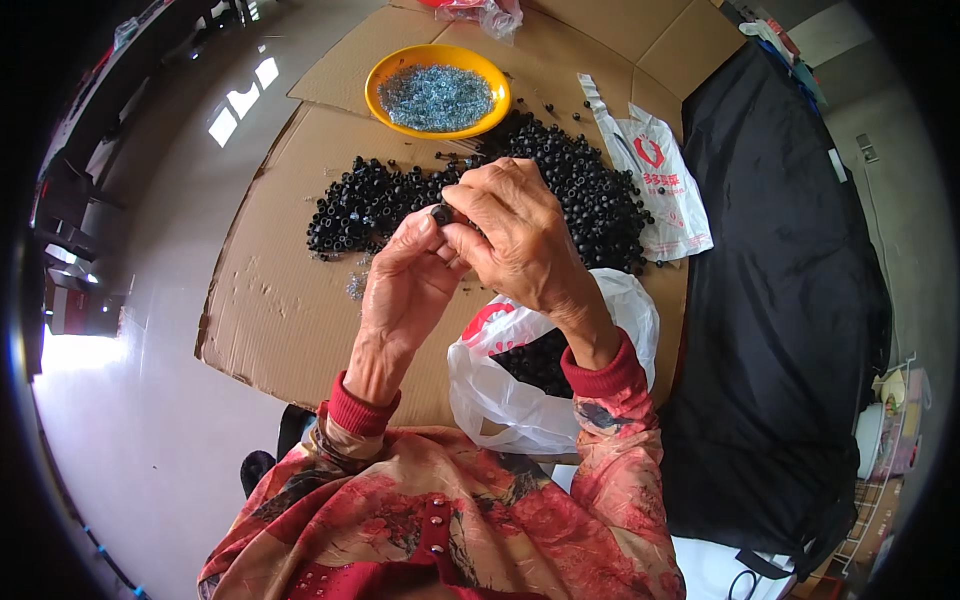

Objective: The person is inserting small silver pins into small black plastic circular components.

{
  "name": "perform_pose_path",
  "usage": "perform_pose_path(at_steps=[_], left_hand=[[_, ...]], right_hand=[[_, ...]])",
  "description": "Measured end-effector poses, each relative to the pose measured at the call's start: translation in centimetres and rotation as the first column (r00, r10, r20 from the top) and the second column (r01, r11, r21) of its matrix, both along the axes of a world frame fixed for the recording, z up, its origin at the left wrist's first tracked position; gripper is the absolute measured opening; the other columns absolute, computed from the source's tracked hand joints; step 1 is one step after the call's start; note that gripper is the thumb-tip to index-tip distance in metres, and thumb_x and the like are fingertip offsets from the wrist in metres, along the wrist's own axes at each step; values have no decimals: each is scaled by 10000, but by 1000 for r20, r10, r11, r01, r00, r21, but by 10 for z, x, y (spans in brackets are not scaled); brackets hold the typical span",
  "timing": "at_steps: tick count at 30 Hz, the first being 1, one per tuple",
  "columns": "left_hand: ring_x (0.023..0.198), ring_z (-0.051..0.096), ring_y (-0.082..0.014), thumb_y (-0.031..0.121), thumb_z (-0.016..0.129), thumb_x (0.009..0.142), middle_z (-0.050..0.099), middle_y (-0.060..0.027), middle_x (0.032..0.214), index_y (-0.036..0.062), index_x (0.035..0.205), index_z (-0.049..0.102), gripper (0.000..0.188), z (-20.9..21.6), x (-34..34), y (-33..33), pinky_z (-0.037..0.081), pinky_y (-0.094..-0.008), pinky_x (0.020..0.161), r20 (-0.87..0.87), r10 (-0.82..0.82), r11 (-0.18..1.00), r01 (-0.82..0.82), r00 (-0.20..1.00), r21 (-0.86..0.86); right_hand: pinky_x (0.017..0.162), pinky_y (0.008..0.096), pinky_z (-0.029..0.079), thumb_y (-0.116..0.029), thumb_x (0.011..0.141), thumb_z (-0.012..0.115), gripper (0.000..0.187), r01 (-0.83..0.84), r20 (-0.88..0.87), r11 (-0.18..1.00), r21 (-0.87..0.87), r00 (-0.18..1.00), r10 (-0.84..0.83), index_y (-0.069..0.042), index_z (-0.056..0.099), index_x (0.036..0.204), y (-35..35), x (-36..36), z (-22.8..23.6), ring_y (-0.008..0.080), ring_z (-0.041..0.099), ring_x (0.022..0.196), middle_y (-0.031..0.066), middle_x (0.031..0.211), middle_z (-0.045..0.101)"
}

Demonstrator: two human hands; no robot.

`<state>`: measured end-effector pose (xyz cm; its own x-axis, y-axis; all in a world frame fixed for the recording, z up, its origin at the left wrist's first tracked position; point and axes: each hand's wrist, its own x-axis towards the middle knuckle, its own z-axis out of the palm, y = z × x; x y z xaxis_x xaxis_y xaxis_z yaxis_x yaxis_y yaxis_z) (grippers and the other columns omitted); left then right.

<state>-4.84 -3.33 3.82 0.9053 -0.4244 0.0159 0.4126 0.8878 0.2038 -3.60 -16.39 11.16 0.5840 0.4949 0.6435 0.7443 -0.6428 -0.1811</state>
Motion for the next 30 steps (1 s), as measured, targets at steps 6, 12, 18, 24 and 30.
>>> perform_pose_path(at_steps=[6,12,18,24,30], left_hand=[[903,574,-154,129,555,854,607,-63,973,38,992,548,165,-4,3,2,431,-352,873,-16,5,1000,-6,1000,-29],[900,578,-153,116,555,850,608,-54,952,33,984,557,158,-1,-1,1,439,-345,862,-66,12,1000,-14,998,-19],[769,539,-106,111,557,847,573,-15,846,23,986,560,165,-2,-3,0,445,-321,831,-87,15,1000,-14,996,14],[744,531,-98,109,550,865,568,-19,813,-17,987,555,176,2,4,-6,466,-285,782,-62,23,989,-14,998,144],[820,600,-168,151,517,894,619,-117,913,-47,1065,541,262,-2,20,15,503,-292,757,61,122,931,-136,991,340]], right_hand=[[708,377,457,-10,624,688,275,-14,85,999,-51,996,19,24,592,880,5,6,-5,258,555,764,112,837,554],[704,372,467,2,620,685,259,-41,82,997,-58,996,46,35,598,862,4,6,-7,262,564,768,119,820,564],[697,368,472,9,621,680,249,-76,91,997,-15,993,77,38,602,856,1,6,-13,251,569,763,109,813,569],[659,345,469,-30,635,670,224,-89,140,994,-70,985,98,26,580,832,-10,11,-13,238,547,698,99,760,530],[644,346,453,-78,639,690,198,43,-154,984,-172,986,-70,-12,578,789,-50,-25,-5,245,564,711,96,765,577]])
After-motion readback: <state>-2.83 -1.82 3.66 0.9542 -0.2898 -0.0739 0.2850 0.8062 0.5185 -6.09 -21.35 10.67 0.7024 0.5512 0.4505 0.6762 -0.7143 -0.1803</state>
